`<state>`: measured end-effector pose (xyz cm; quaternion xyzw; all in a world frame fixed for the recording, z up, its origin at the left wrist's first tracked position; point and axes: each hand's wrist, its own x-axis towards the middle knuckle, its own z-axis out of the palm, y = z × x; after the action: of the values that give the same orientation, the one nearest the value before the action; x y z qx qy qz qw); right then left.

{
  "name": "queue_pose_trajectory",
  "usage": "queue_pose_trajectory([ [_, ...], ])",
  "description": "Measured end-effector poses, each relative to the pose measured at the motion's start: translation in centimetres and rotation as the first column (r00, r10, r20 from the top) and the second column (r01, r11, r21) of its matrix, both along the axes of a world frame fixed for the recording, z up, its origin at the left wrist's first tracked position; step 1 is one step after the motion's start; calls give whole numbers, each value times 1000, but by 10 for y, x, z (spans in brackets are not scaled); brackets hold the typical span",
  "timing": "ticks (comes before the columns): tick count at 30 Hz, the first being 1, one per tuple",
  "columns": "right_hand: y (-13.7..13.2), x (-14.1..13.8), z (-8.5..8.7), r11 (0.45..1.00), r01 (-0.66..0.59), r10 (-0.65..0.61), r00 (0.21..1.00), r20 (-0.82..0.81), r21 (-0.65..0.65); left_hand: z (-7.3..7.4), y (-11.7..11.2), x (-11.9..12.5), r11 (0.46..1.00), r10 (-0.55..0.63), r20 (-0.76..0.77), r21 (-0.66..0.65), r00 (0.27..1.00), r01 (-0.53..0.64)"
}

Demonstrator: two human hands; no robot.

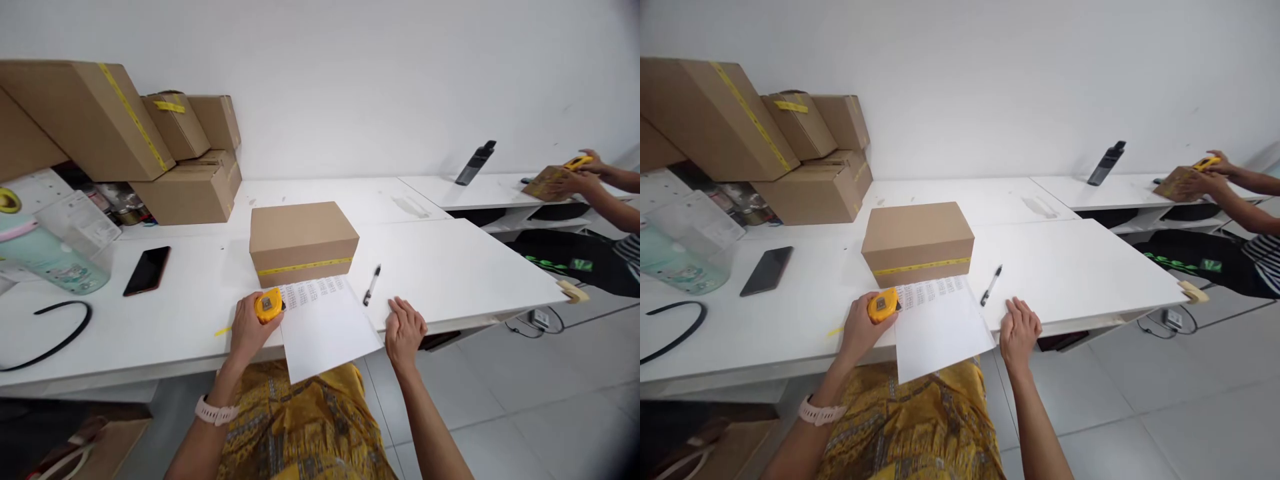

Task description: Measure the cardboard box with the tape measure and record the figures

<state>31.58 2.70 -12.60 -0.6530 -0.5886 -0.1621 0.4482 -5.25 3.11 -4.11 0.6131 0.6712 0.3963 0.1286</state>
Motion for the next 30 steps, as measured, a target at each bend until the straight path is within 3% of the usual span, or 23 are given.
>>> queue_pose_trajectory([
  [3,2,2,0,999,0,-1,1000,11,37,-2,0,-1,1000,14,44,-2,999,-14],
  [5,0,2,9,1000,1,-1,1000,-22,11,2,-5,2,999,12,169,-32,985,-7],
  [7,-9,-1,29,999,-17,12,996,-94,-42,13,-12,8,996,-42,366,-56,930,67],
  [10,-25,-16,79,992,-92,55,937,-345,-90,38,-19,29,945,-245,633,-15,735,327],
  [12,-29,-33,114,950,-285,144,761,-632,-126,54,-17,47,854,-371,755,50,541,517],
  [14,-25,-51,143,779,-619,228,426,-876,-99,67,-12,62,768,-413,822,83,392,635],
  [16,-17,-68,162,609,-793,193,149,-970,-1,74,-6,71,724,-420,841,85,340,684],
  [18,-9,-80,172,492,-869,156,29,-987,52,79,-2,72,720,-425,828,65,366,691],
  [22,4,-97,187,393,-920,191,87,-978,-5,91,2,56,733,-397,784,-42,478,678],
  [25,23,-103,205,334,-942,205,91,-975,-18,112,13,36,756,-363,728,-136,582,641],
  [28,65,-93,231,347,-937,231,48,-972,36,148,38,9,786,-370,636,-173,677,593],
  [30,105,-77,245,447,-891,271,45,-962,84,173,61,-15,834,-361,572,-155,736,530],
])
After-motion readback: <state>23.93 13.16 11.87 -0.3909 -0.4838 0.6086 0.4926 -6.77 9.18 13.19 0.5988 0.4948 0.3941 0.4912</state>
